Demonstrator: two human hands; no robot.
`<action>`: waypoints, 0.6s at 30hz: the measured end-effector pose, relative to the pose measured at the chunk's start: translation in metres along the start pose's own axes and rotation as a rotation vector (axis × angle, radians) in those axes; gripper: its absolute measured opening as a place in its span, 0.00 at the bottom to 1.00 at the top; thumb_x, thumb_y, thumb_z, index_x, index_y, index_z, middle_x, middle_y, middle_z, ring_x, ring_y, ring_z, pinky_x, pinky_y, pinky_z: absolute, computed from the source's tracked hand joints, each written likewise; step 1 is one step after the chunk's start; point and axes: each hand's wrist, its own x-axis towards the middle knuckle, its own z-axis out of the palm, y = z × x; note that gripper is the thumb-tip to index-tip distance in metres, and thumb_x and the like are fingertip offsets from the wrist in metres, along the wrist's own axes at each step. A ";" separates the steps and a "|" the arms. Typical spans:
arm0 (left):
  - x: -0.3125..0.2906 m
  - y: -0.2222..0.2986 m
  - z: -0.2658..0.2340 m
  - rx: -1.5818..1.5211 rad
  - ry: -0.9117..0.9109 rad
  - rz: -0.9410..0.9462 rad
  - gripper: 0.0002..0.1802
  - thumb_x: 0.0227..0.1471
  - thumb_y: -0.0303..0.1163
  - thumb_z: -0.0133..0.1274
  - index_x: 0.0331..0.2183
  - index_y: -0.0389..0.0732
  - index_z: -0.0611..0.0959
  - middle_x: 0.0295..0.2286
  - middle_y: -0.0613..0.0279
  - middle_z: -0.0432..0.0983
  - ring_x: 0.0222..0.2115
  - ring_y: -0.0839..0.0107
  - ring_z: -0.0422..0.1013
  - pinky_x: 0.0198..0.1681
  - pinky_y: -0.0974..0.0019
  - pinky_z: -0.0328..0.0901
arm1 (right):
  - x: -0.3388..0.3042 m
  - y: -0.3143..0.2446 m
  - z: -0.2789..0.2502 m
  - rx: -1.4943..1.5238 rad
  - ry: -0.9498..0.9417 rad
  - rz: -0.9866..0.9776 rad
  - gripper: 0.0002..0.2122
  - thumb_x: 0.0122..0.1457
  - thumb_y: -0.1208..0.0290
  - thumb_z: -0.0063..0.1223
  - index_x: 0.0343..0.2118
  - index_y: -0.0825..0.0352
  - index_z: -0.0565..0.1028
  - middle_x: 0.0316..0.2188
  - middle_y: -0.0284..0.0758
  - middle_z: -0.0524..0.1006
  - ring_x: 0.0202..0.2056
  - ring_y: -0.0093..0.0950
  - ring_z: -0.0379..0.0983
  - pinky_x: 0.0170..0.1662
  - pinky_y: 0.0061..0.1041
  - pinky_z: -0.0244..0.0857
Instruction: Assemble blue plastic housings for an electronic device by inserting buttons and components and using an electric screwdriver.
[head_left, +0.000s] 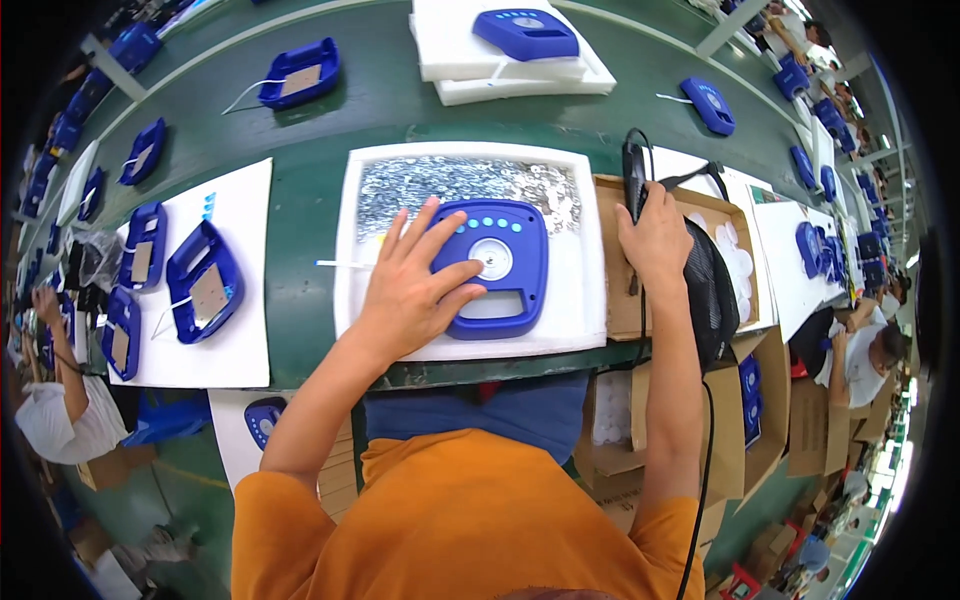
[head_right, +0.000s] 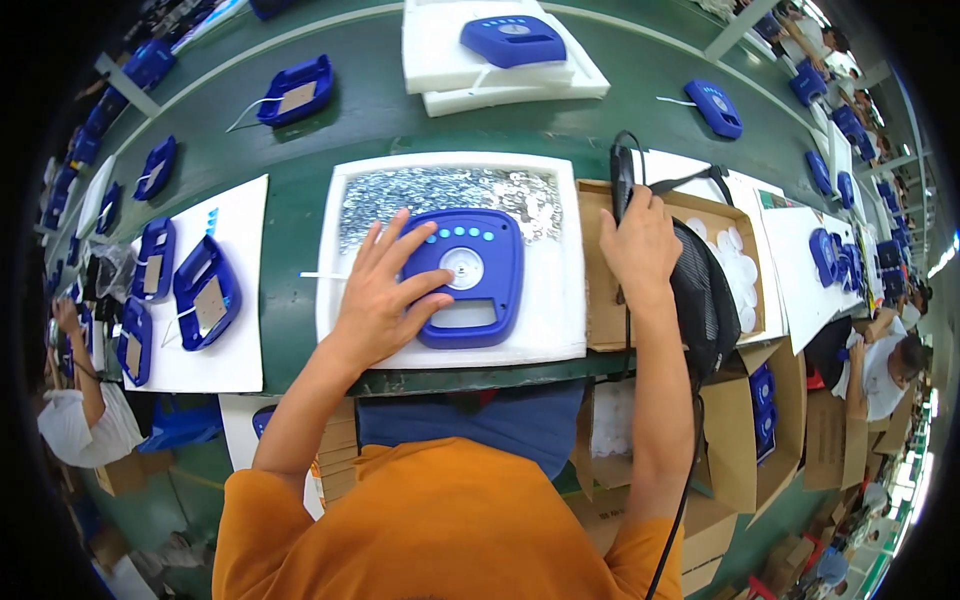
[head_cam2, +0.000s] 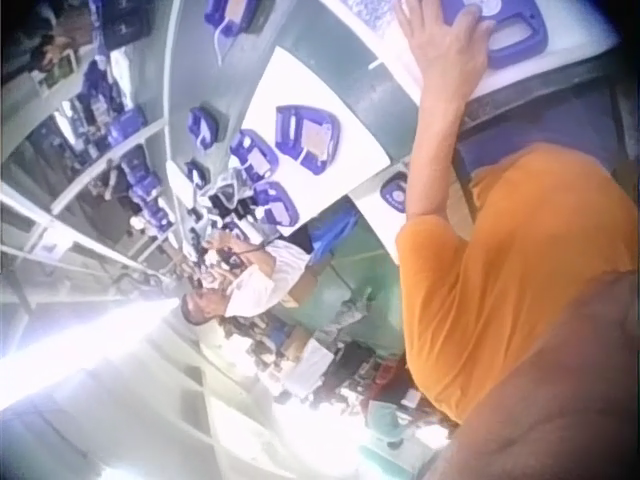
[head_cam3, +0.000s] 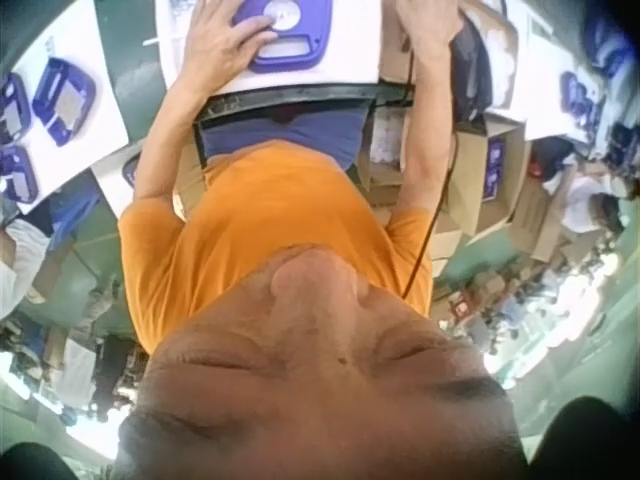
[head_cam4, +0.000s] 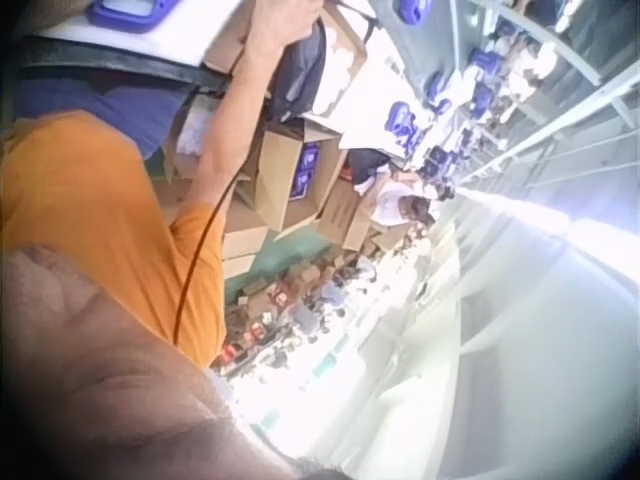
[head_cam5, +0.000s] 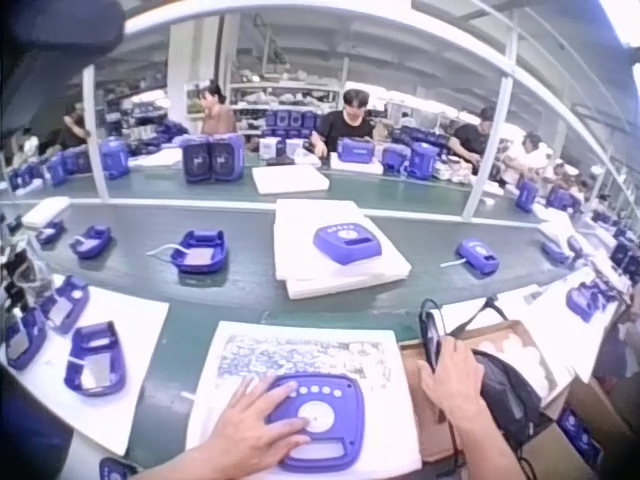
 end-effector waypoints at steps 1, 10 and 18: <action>0.000 0.001 0.001 -0.013 0.012 0.004 0.14 0.61 0.47 0.72 0.46 0.53 0.96 0.66 0.50 0.77 0.75 0.40 0.62 0.79 0.31 0.51 | 0.006 0.004 0.006 0.010 0.006 -0.008 0.25 0.66 0.56 0.70 0.58 0.67 0.77 0.50 0.50 0.83 0.51 0.55 0.83 0.50 0.53 0.80; -0.002 -0.006 0.004 -0.028 0.047 0.018 0.13 0.63 0.43 0.71 0.46 0.52 0.95 0.67 0.51 0.78 0.74 0.40 0.64 0.79 0.32 0.53 | 0.032 0.013 -0.028 0.788 -0.033 0.339 0.21 0.65 0.64 0.65 0.53 0.75 0.79 0.36 0.46 0.87 0.37 0.41 0.88 0.44 0.38 0.83; -0.005 -0.009 0.006 -0.042 0.051 0.004 0.12 0.64 0.43 0.71 0.47 0.52 0.95 0.65 0.53 0.79 0.74 0.43 0.65 0.80 0.33 0.52 | -0.013 -0.056 -0.105 1.702 0.110 0.104 0.24 0.67 0.78 0.60 0.65 0.77 0.71 0.38 0.39 0.80 0.38 0.32 0.81 0.41 0.32 0.75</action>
